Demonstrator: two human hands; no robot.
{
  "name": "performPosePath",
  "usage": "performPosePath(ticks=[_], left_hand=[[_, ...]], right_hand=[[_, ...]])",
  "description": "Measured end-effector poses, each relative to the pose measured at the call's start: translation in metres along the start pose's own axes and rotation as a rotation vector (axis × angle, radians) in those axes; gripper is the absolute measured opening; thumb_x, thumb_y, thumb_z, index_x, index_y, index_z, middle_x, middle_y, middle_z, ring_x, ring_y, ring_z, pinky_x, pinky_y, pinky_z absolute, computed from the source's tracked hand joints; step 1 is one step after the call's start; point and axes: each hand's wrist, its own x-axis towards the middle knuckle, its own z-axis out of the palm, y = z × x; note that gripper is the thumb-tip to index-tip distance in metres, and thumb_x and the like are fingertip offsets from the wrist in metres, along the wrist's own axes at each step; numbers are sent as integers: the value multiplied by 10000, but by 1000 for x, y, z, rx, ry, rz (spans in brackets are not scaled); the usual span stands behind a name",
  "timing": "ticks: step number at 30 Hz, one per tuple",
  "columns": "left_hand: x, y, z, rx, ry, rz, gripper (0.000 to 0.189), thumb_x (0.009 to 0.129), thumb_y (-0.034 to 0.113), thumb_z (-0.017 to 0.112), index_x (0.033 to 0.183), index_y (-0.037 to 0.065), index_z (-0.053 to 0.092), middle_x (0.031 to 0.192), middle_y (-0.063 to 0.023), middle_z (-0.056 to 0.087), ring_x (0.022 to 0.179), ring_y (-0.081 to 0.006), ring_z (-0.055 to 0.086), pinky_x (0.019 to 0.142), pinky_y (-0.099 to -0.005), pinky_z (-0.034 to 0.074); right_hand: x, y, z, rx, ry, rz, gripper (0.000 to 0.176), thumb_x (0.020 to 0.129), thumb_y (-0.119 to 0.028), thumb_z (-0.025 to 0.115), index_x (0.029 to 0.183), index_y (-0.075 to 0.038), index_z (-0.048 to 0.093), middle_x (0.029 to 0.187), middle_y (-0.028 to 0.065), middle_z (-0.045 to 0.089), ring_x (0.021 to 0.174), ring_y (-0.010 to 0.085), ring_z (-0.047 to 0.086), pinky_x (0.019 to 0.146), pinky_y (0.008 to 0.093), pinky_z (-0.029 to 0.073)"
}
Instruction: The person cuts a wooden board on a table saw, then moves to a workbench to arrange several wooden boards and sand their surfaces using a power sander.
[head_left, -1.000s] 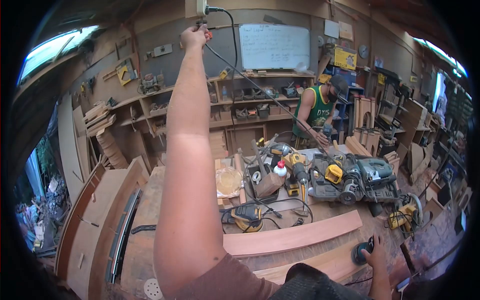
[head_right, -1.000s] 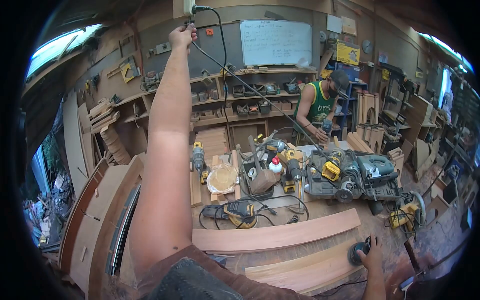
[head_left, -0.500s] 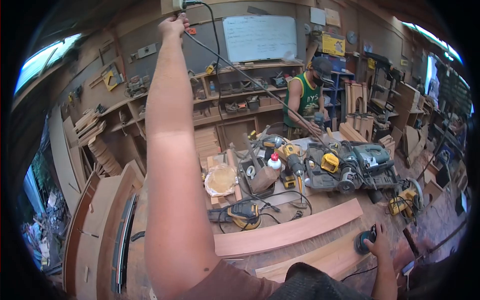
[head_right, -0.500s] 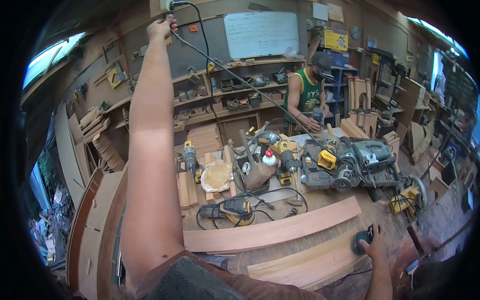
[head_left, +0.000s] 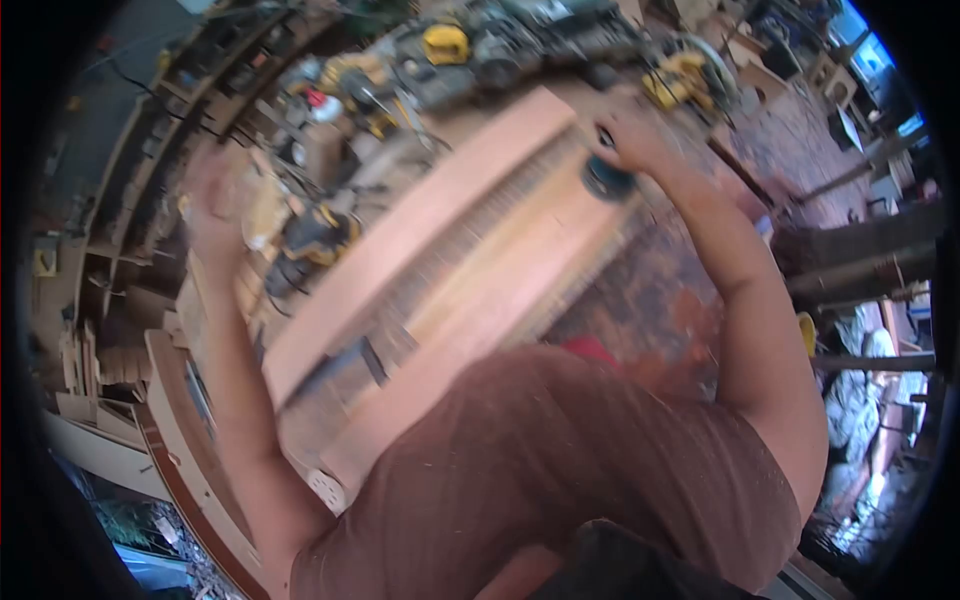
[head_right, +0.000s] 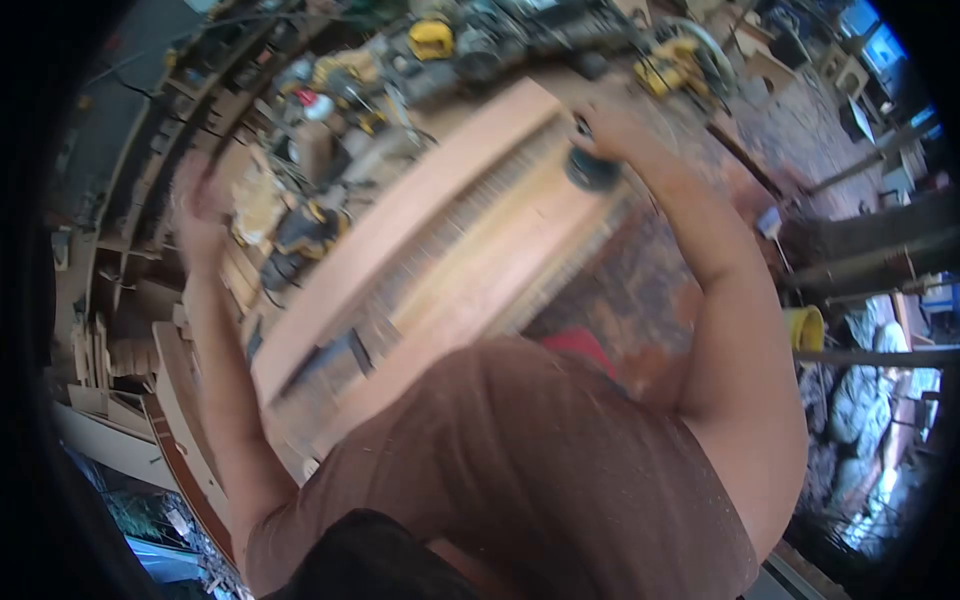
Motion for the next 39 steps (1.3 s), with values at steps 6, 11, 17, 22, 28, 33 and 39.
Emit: performPosePath(ticks=[6, 11, 17, 22, 28, 33, 39], left_hand=[[-285, 142, 153, 34, -831, -311, 874, 790, 430, 734, 1476, 41, 357, 1510, -221, 352, 1404, -386, 322, 1160, -553, 189], [-302, 181, 166, 191, -663, -449, 1046, 681, 534, 791, 1479, 37, 334, 1457, -207, 410, 1382, -348, 350, 1164, -561, 161], [-291, 191, 165, 298, -757, -374, 1105, 641, 546, 800, 1475, 10, 312, 1422, -189, 434, 1333, -340, 389, 1139, -508, 228], [-293, 195, 163, 287, -721, -388, 1053, 665, 525, 773, 1467, 5, 331, 1406, -196, 447, 1323, -338, 393, 1125, -472, 246], [-298, 190, 160, 282, -663, -357, 1033, 655, 535, 772, 1438, -14, 381, 1383, -196, 475, 1303, -335, 422, 1109, -477, 263], [-300, 186, 158, 225, -652, -373, 1049, 662, 566, 757, 1453, -4, 369, 1404, -178, 468, 1313, -330, 418, 1111, -480, 265], [-306, 183, 155, 160, -598, -384, 1059, 665, 557, 772, 1448, -32, 369, 1418, -193, 457, 1338, -313, 401, 1128, -481, 253]], right_hand=[[-4, -5, -17, 50, 102, -124, 433, 818, -405, 697, 1130, -119, 611, 1095, 153, 632, 1032, 359, 596, 836, 449, 495], [-10, -10, -21, 60, 97, -105, 437, 796, -403, 723, 1103, -110, 619, 1021, 144, 666, 996, 342, 626, 860, 436, 498], [-17, -36, -77, -69, -56, -6, 265, 862, -283, 588, 991, -73, 686, 867, 168, 707, 828, 311, 686, 753, 435, 532], [-8, -11, -43, 47, 19, 11, 290, 835, -308, 593, 1026, -112, 688, 951, 176, 706, 903, 361, 674, 798, 454, 531], [-1, -41, -21, -185, -47, -40, 437, 829, -418, 632, 1177, -156, 606, 1078, 184, 677, 991, 361, 650, 860, 468, 517], [-8, -105, -12, -205, -97, -60, 455, 833, -432, 606, 1215, -186, 587, 1116, 177, 658, 1031, 365, 641, 884, 465, 514], [-26, -190, -2, -117, -95, -78, 467, 829, -422, 613, 1238, -200, 576, 1159, 170, 628, 1052, 359, 635, 888, 456, 518]])
